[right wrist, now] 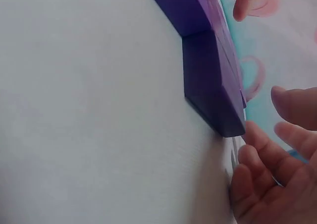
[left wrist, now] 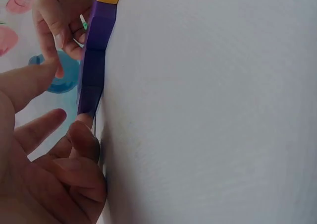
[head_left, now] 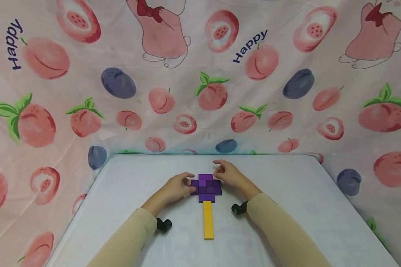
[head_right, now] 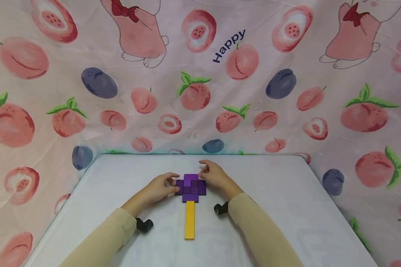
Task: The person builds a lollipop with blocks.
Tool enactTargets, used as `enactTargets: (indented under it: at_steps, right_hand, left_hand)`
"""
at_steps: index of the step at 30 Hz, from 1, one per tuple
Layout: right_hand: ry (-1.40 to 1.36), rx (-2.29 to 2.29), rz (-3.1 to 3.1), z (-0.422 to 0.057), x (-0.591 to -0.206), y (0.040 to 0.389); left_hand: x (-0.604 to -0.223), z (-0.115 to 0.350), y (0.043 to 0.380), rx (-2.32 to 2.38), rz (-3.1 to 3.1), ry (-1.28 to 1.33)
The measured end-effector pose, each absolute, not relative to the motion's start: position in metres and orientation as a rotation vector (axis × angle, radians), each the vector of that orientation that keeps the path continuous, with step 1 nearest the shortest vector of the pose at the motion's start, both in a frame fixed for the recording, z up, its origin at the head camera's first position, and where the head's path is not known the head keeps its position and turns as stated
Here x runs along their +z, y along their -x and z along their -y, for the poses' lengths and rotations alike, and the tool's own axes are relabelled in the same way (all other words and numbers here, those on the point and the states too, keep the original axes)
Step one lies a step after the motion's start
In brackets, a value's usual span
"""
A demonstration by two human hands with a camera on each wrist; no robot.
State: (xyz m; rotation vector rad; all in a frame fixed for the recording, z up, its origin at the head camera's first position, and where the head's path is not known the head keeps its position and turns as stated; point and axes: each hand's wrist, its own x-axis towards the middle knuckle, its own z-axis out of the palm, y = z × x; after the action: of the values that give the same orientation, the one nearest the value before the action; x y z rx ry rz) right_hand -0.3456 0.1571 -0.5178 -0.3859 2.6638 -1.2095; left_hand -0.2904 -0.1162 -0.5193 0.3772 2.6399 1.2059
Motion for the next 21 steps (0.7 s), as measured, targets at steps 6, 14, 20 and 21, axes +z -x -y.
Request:
enactTargets:
  at_steps: [6,14,20,21]
  right_hand:
    - [0.352,-1.196,-2.718,-0.159,-0.514,0.338]
    - [0.373,-1.116,-2.834,-0.168,-0.51,0.328]
    - [0.345,-1.051,-2.912,-0.175,-0.506,0.319]
    - [0.338,-1.033,-2.925,-0.176,-0.505,0.317]
  left_hand:
    - [-0.51,0.121,0.289,1.18,-2.726,-0.305]
    - [-0.499,0.135,0.287,1.028,-2.934,-0.241]
    - [-0.491,0.148,0.28,0.964,-3.021,-0.191]
    - [-0.49,0.149,0.278,0.95,-3.036,-0.189]
